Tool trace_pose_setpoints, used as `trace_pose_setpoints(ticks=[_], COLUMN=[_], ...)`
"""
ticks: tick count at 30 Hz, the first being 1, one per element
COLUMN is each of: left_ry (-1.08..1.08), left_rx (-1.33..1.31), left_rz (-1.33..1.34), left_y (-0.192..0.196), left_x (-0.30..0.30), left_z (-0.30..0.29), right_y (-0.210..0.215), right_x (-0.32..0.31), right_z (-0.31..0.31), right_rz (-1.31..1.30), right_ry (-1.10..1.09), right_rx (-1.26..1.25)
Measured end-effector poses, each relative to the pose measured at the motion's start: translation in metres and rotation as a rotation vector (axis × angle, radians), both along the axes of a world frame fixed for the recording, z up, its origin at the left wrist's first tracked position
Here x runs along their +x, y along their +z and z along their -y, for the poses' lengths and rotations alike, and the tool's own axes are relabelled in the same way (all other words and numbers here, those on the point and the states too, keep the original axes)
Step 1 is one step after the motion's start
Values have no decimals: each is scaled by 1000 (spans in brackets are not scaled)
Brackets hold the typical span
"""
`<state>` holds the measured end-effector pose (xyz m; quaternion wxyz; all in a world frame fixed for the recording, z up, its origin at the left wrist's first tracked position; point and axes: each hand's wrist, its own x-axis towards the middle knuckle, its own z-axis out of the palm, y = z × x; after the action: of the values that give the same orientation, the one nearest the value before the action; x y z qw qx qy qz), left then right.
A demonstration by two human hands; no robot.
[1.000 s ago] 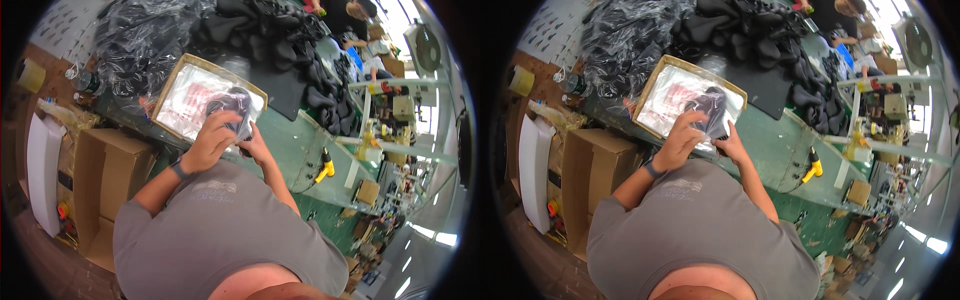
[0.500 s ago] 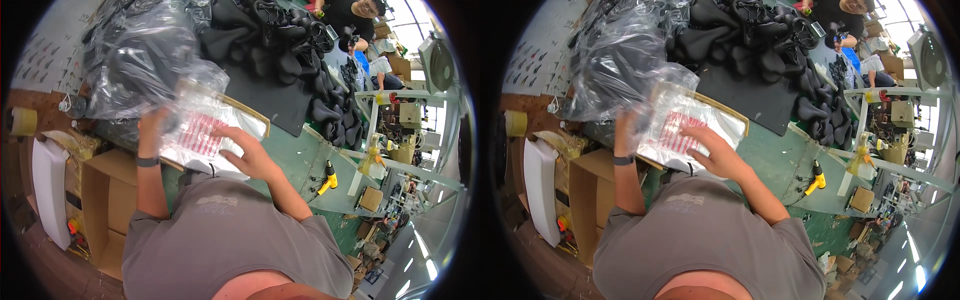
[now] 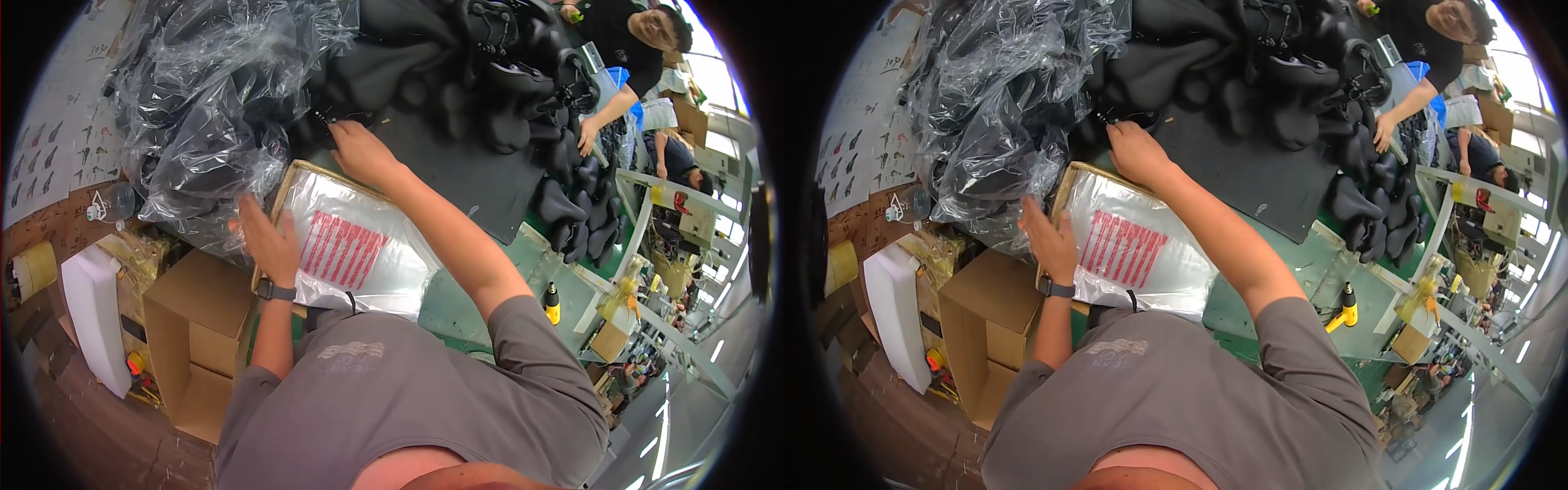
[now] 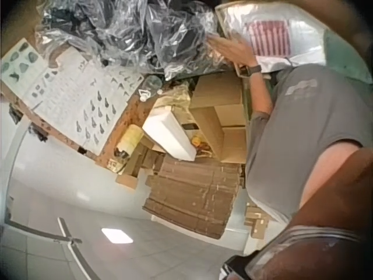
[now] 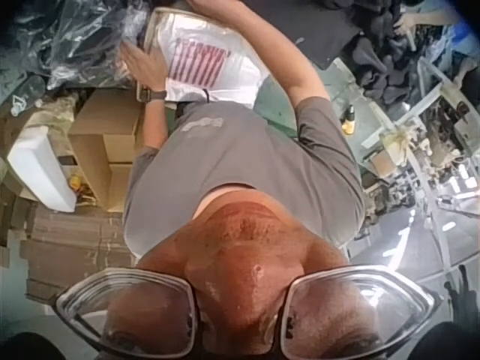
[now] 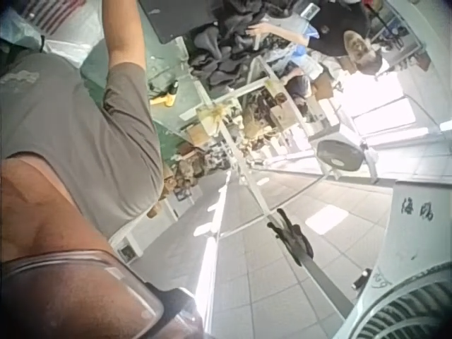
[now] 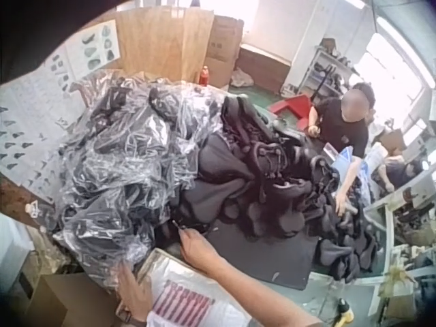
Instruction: Bagging bicycle saddles and packing them into a cardboard box for shipping.
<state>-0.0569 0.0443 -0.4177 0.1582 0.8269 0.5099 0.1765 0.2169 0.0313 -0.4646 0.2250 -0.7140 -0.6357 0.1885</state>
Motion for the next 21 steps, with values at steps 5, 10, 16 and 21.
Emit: trace_pose_setpoints(ticks=[5,10,16,21], left_ry=[7,8,-11,-8], left_rx=[25,-14,88,49], left_rz=[-150,-136,-204,-158], left_y=[-5,-7,-10,-9], left_x=[3,6,-4,-6], left_z=[3,5,7,9], right_y=[-36,-14,16,-49], right_x=[8,27,80,75], right_z=[-19,32,209,418], right_rz=[341,141,-69,-979], right_ry=[33,-13,-625,-1441], right_rx=[34,-364,-511,-339])
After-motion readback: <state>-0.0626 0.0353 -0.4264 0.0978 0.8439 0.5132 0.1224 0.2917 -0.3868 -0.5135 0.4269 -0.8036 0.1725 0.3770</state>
